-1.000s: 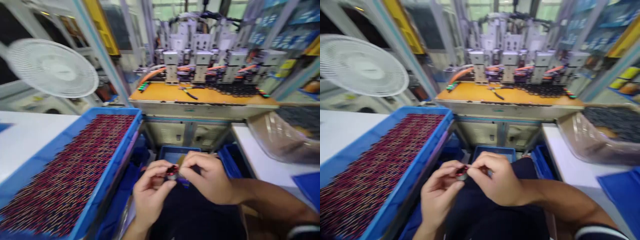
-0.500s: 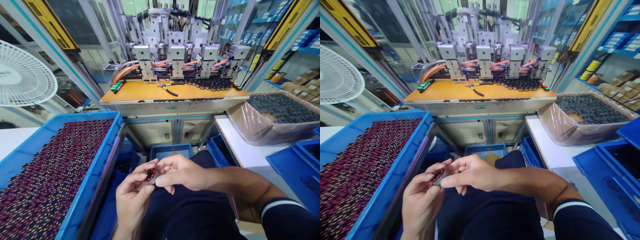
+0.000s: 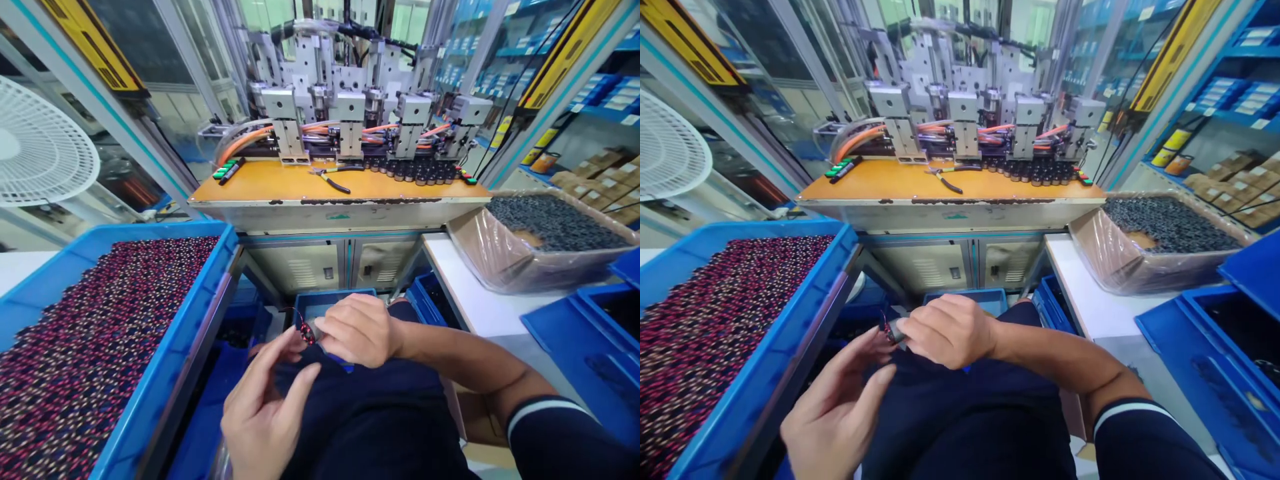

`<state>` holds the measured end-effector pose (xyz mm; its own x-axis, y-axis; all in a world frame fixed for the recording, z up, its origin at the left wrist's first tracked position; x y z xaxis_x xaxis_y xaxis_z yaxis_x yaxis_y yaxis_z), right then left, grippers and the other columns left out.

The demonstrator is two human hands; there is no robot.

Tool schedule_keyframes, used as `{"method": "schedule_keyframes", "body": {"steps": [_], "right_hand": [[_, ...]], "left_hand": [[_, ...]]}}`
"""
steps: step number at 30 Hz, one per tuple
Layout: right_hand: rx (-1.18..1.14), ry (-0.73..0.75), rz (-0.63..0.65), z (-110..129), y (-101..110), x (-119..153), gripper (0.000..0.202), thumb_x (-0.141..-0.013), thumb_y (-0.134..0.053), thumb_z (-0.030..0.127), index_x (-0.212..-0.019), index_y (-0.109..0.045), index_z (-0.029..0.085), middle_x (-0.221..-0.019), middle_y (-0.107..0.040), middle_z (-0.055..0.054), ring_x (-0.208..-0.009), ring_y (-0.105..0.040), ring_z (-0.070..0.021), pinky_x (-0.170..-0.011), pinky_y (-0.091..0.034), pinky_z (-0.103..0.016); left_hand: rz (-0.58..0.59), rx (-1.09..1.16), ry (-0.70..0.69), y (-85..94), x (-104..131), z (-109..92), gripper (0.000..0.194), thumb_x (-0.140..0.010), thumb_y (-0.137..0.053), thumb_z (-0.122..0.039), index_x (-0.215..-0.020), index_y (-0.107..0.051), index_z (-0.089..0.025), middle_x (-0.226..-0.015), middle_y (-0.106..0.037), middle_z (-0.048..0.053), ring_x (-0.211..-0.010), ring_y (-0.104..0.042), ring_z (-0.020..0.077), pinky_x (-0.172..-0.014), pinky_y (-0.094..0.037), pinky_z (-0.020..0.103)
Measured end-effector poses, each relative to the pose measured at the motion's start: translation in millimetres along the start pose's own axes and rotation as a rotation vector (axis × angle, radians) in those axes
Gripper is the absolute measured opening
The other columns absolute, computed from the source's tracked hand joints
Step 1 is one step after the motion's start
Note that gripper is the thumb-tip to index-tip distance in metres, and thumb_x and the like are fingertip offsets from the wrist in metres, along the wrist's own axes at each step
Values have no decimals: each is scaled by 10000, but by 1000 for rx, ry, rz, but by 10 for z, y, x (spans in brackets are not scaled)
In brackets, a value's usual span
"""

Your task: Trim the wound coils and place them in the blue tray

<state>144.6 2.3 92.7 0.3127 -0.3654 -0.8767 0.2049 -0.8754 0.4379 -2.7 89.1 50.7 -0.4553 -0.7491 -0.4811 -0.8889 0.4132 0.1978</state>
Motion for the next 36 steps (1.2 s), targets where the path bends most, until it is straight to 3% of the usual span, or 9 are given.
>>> {"method": "schedule_keyframes", "body": {"steps": [5,10,13,20,24,28,30,34,36], "right_hand": [[-48,20,-3,102,21,9,145,-927,-539,157,-1009,-611,62,-814,-688,-81,-685,-628,-157,-553,-511,-278],[-418,-360,21,82,5,-4,215,-906,-643,272,-1032,-622,99,-878,-680,-90,-795,-653,-143,-712,-559,-251],[-595,-467,-31,95,17,-38,172,-923,-655,299,-968,-653,133,-842,-672,-72,-773,-648,-125,-721,-550,-233],[-809,-831,-71,77,-37,-10,109,-896,-658,213,-804,-674,156,-753,-650,-34,-663,-586,-110,-606,-495,-244],[-922,-984,-45,16,-17,89,128,-872,-678,218,-761,-675,154,-749,-650,-30,-664,-591,-107,-616,-489,-239],[-847,-1187,84,-248,128,242,203,-888,-648,274,-717,-645,163,-724,-614,-12,-652,-570,-105,-598,-472,-236],[-631,-1011,105,-376,286,140,154,-902,-638,296,-818,-670,171,-786,-628,-31,-703,-580,-123,-628,-483,-260],[-233,-125,306,-192,361,-283,140,-960,-574,296,-1019,-693,254,-915,-671,-27,-751,-573,-136,-603,-452,-282],[-158,171,399,-70,271,-358,204,-994,-501,253,-952,-700,245,-897,-672,-17,-702,-541,-128,-526,-387,-282]], "left_hand": [[82,-4,-2,-59,-89,-73,397,-789,-770,-176,-1161,-708,-297,-962,-743,-24,-790,-692,103,-774,-578,188],[109,-21,-135,-56,-136,-137,463,-772,-753,-69,-1181,-702,-281,-1083,-734,15,-931,-689,158,-849,-568,276],[143,-10,-215,-48,-123,-195,507,-756,-750,-41,-1201,-697,-278,-1115,-729,26,-1018,-679,188,-880,-559,296],[176,202,103,-61,-144,-63,256,-799,-743,-131,-1021,-740,-257,-1047,-763,18,-954,-718,152,-752,-594,184],[171,237,81,-43,-168,-73,225,-807,-727,-118,-991,-734,-248,-1043,-760,27,-1004,-708,166,-774,-596,200],[140,58,-62,50,-226,-158,217,-799,-726,-112,-981,-728,-230,-1044,-740,38,-979,-700,168,-756,-584,208],[181,-58,-163,62,-254,-216,221,-800,-724,-125,-998,-724,-225,-1055,-731,43,-938,-702,163,-782,-578,224],[296,-192,-328,8,-275,-320,228,-822,-697,-188,-1046,-714,-228,-1071,-737,51,-871,-719,174,-812,-582,252],[320,-199,-364,-9,-263,-351,220,-827,-688,-203,-1043,-714,-229,-1066,-742,49,-888,-727,182,-823,-581,243]]}}
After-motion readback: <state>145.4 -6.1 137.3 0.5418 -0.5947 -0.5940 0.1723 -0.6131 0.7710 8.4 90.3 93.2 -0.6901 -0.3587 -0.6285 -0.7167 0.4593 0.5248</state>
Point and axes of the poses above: each hand's wrist, its own x-axis away from the middle knuckle, its own y-axis out of the back of the hand, z = x × y, the point moved 5 cm from there along -x, towards the middle knuckle
